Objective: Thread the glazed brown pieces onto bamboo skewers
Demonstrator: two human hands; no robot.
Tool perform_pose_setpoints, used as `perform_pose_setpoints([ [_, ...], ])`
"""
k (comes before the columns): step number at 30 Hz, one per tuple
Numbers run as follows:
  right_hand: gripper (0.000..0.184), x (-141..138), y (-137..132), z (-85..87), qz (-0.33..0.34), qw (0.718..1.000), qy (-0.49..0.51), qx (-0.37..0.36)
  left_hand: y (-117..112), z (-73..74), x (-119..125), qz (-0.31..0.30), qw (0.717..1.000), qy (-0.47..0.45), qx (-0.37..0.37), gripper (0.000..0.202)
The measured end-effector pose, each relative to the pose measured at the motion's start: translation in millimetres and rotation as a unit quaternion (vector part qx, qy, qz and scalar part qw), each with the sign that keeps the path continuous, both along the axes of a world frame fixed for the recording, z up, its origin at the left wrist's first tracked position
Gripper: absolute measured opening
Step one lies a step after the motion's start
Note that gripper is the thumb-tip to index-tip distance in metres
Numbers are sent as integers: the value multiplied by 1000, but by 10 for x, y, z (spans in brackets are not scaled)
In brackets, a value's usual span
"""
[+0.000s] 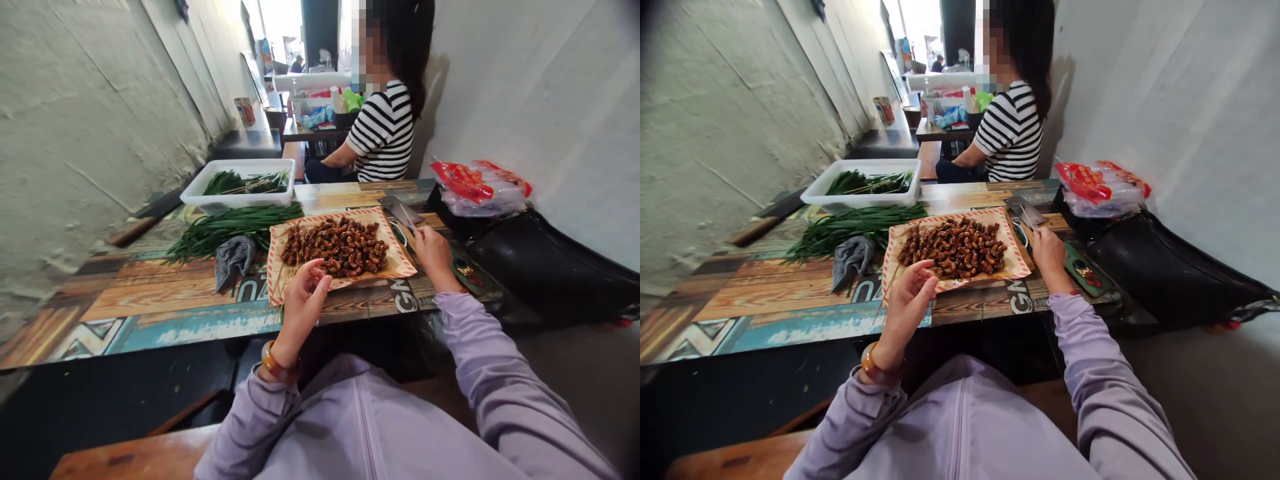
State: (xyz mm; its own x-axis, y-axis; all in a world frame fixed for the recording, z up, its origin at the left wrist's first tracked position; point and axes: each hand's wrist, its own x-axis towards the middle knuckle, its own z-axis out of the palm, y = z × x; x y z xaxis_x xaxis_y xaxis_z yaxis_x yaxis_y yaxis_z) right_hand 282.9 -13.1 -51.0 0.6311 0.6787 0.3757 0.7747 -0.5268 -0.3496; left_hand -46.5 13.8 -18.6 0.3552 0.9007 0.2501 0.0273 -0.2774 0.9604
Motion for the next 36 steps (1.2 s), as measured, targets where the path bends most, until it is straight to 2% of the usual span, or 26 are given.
perform_pose_setpoints([
  [3, 24, 25, 132, 57, 56, 988, 69, 129, 15, -30, -3, -1, 1000, -1, 3, 36],
  [7, 25, 69, 274, 160, 122, 927, 190, 300, 23, -47, -13, 2, 1000, -5, 0, 37],
  [10, 24, 148, 296, 213, 135, 899, 257, 329, 27, -34, -22, 5, 1000, -18, -10, 37],
  [12, 24, 214, 270, 218, 119, 912, 269, 286, 34, -26, -23, 10, 999, -25, -22, 38],
  [13, 23, 241, 247, 211, 107, 934, 244, 236, 37, -23, -21, 12, 999, -28, -28, 38],
  [15, 22, 263, 182, 183, 83, 980, 149, 107, 40, -18, -13, 15, 999, -32, -33, 38],
  [17, 21, 234, 105, 140, 69, 996, 55, -5, 35, -12, -8, 14, 999, -31, -31, 38],
  [18, 19, 203, 65, 116, 66, 997, 34, -31, 31, -8, -10, 12, 999, -31, -30, 38],
  [22, 20, 66, -49, 35, 69, 994, 8, -80, 17, 7, -40, 12, 999, -30, -38, 39],
  [27, 24, 18, -37, -21, 66, 986, -10, -151, 3, 20, -66, 7, 999, -38, -36, 39],
  [32, 22, 55, -7, -67, 33, 989, 19, -146, -58, 56, -85, 5, 998, -37, -50, 38],
  [36, 23, 132, -80, -101, 15, 992, 59, -107, -78, 53, -132, 0, 998, -38, -49, 37],
])
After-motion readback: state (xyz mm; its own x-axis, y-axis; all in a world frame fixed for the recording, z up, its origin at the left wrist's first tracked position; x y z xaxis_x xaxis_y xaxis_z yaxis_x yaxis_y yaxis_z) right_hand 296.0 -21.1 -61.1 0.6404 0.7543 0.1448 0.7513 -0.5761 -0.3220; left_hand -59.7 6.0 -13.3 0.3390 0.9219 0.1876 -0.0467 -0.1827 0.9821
